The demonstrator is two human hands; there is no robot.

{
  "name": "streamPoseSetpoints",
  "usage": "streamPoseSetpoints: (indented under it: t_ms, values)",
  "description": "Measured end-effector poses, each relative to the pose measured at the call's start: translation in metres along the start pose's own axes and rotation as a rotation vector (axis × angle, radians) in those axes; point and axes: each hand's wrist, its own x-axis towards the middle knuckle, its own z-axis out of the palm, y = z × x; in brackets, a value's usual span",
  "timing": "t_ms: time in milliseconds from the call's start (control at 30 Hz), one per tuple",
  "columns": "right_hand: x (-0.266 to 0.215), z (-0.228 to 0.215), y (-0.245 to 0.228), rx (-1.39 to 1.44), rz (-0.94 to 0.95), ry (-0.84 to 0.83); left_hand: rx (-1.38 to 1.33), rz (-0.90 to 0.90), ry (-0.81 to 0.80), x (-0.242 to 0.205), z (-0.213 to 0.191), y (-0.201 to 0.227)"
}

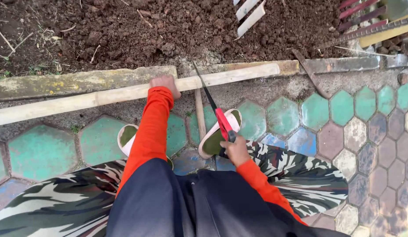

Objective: Sawing a long bamboo pole into smaller sections for garden construction.

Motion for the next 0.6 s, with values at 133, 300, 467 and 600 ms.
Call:
streamPoseSetpoints:
  t_ms: [133, 300, 467, 600]
  values:
    - [0.011, -0.012, 0.033, 0.061, -0.034, -0.029, -0.059, -0.028, -0.032, 0.007, -0.008, 0.001]
    - [-0.026, -0.028, 0.040, 0.045, 0.047, -0.015, -0.028, -0.007, -0.028, 0.002, -0.004, 0.000]
    - [0.010, 0.002, 0.017, 0.098, 0.075, -0.036, -0.044, -0.022, -0.020, -0.002, 0.001, 0.002]
    - [0.035, -0.025, 0.034, -0.576, -1.061, 0.083, -0.078, -0.003, 0.005, 0.001, 0.002, 0.000]
